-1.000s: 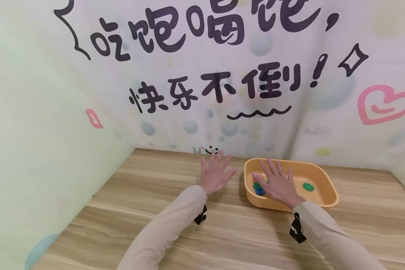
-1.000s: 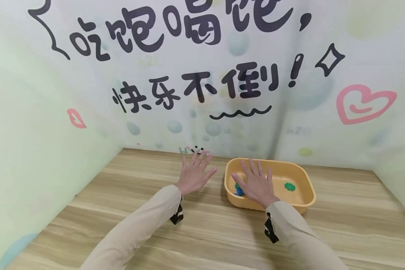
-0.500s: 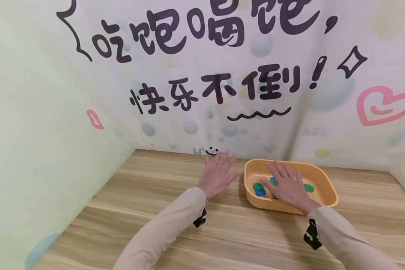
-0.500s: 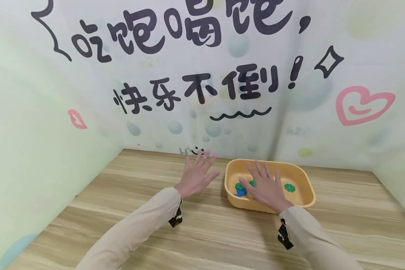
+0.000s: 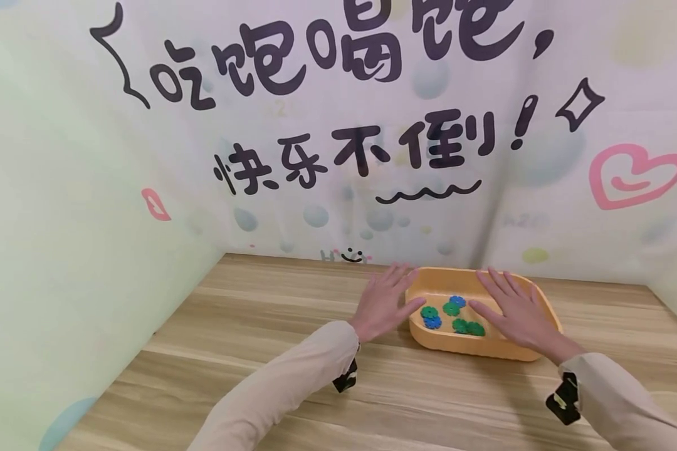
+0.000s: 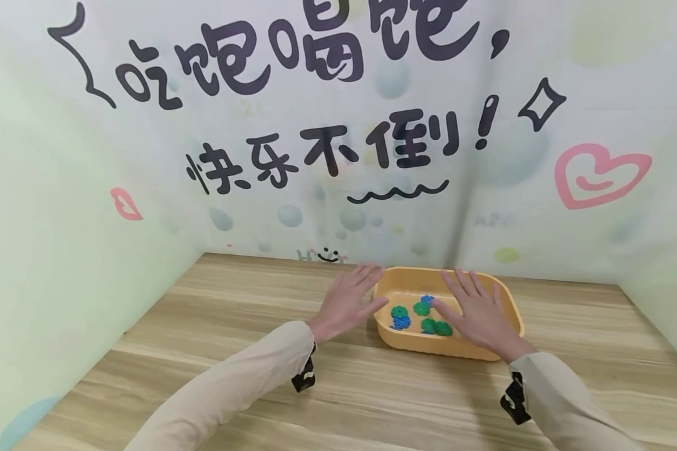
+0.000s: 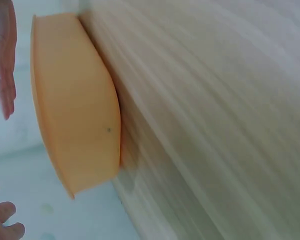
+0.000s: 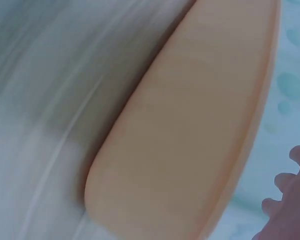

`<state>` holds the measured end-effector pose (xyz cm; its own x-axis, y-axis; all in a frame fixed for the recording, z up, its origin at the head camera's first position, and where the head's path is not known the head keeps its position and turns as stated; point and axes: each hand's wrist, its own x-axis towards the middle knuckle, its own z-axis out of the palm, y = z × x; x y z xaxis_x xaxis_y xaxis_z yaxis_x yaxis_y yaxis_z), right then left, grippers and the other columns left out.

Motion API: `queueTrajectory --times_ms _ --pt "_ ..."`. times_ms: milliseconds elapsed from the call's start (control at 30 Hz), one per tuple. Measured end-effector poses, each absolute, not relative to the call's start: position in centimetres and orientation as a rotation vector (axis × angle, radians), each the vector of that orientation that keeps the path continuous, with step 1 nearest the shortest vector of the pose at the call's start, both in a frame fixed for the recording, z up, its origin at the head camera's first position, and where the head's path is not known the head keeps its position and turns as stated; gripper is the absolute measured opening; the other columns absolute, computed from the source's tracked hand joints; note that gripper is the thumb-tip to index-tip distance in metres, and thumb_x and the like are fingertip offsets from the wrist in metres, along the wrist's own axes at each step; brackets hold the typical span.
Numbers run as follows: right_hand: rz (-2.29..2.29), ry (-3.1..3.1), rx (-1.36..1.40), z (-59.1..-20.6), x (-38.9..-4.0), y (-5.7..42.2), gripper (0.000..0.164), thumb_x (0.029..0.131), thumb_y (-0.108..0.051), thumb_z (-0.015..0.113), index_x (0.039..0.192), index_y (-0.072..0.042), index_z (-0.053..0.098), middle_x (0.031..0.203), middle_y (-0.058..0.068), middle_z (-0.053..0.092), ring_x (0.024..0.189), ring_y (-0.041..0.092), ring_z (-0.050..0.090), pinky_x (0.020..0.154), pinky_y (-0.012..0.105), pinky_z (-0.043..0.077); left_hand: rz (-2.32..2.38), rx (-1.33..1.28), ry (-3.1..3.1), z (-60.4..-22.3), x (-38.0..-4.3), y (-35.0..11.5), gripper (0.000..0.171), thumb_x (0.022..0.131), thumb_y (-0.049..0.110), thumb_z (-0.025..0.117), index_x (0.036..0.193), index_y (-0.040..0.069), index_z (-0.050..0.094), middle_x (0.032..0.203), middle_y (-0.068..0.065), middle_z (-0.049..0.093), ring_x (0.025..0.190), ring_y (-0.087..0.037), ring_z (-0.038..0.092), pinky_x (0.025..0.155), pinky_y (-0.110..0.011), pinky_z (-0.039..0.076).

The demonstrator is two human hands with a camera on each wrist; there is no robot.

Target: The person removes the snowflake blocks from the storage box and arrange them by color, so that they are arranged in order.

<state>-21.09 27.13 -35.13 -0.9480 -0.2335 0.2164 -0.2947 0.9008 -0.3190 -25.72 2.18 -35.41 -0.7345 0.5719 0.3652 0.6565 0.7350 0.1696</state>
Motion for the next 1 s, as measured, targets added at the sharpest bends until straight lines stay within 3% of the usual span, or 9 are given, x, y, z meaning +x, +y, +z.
queueTrajectory --times_ms 233,500,600,833,1000 --pt "0.553 -2.900 0.414 -34.8 -20.6 29.9 0.071 0.090 -0.043 0.043 0.142 -0.006 0.012 0.143 0.025 0.010 0.127 0.047 0.005 0.088 0.068 -0.005 -0.643 -1.025 -2.584 -35.1 -24.7 4.4 0.053 0.091 0.044 0.041 0.137 0.017 0.035 0.139 -0.002 0.033 0.128 -0.017 0.026 0.101 -0.044 0.022" --pt "0.569 -2.745 0.477 -35.5 -21.0 32.4 0.071 0.084 -0.031 0.059 0.133 0.008 0.027 0.131 0.036 0.025 0.115 0.054 0.025 0.084 0.066 0.020 -0.761 -1.012 -2.641 -34.7 -24.5 7.3 0.053 0.089 0.045 0.045 0.136 0.024 0.034 0.133 0.008 0.041 0.121 -0.008 0.037 0.093 -0.033 0.035" --pt "0.611 -2.754 0.452 -35.5 -21.2 33.0 0.071 0.083 -0.029 0.061 0.132 0.011 0.027 0.130 0.038 0.025 0.113 0.055 0.026 0.084 0.065 0.022 -0.790 -1.001 -2.698 -34.5 -24.4 8.4 0.053 0.088 0.046 0.047 0.136 0.026 0.035 0.132 0.011 0.042 0.118 -0.007 0.040 0.091 -0.028 0.037" --pt "0.704 -2.799 0.284 -35.3 -21.3 34.4 0.062 0.088 -0.027 0.056 0.128 0.014 0.031 0.123 0.039 0.033 0.105 0.055 0.036 0.078 0.061 0.033 -0.884 -1.013 -2.760 -34.1 -23.9 11.1 0.050 0.085 0.045 0.054 0.130 0.026 0.044 0.112 0.012 0.057 0.096 -0.003 0.054 0.066 -0.015 0.042" --pt "0.767 -2.816 0.224 -35.5 -21.5 35.4 0.052 0.088 -0.019 0.055 0.122 0.017 0.037 0.119 0.040 0.037 0.094 0.050 0.049 0.066 0.050 0.046 -1.027 -0.986 -2.781 -34.3 -24.0 12.2 0.047 0.084 0.041 0.056 0.128 0.028 0.046 0.103 0.012 0.059 0.082 -0.001 0.054 0.056 -0.014 0.038"
